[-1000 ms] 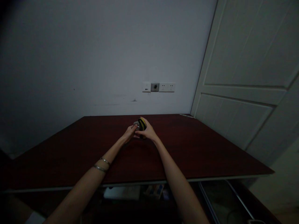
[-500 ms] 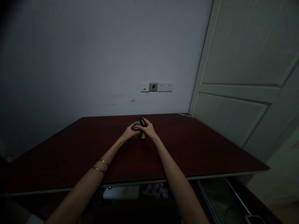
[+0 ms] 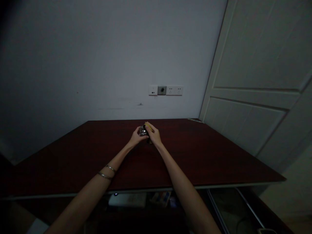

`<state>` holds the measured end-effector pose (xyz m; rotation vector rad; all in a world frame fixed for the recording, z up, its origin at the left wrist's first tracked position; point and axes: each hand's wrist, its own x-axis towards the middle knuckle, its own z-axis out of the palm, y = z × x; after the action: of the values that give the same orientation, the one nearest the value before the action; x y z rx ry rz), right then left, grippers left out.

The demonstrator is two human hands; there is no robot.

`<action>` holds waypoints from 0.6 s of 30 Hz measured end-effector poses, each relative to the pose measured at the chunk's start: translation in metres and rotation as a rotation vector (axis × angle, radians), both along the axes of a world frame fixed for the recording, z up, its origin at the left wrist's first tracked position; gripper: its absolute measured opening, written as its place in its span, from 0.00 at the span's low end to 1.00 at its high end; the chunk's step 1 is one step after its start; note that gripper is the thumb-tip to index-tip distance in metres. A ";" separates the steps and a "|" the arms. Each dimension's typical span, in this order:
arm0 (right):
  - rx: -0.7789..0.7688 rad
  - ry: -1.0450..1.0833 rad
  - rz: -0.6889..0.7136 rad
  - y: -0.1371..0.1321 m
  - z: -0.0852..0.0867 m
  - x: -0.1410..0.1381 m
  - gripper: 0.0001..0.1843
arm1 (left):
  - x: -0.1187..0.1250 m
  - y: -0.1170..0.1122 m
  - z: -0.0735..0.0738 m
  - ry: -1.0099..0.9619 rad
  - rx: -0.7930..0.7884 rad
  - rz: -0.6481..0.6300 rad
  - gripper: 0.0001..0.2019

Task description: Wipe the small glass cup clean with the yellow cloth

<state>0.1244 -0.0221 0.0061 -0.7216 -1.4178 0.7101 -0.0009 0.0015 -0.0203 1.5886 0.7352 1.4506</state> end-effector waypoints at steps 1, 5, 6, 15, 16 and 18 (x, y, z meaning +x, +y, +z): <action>0.047 -0.029 -0.008 -0.003 0.001 -0.001 0.21 | 0.000 0.001 -0.001 -0.013 0.011 -0.008 0.33; 0.154 -0.087 -0.026 -0.007 0.000 -0.003 0.19 | -0.001 0.002 -0.004 -0.017 0.040 -0.038 0.34; 0.138 -0.074 -0.030 -0.005 -0.001 -0.002 0.19 | 0.000 0.001 -0.003 0.008 0.051 -0.034 0.34; -0.123 0.082 -0.104 0.013 -0.008 0.007 0.22 | -0.001 -0.010 0.000 0.347 0.241 0.062 0.40; -0.120 0.062 -0.102 0.012 -0.008 0.007 0.21 | -0.002 -0.009 0.000 0.359 0.242 0.079 0.40; -0.075 0.009 -0.093 0.008 -0.007 0.005 0.20 | -0.004 -0.007 -0.002 0.371 0.237 0.110 0.39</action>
<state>0.1296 -0.0138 -0.0007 -0.8362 -1.3460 0.6963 -0.0047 -0.0056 -0.0223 2.0626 0.8979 1.3742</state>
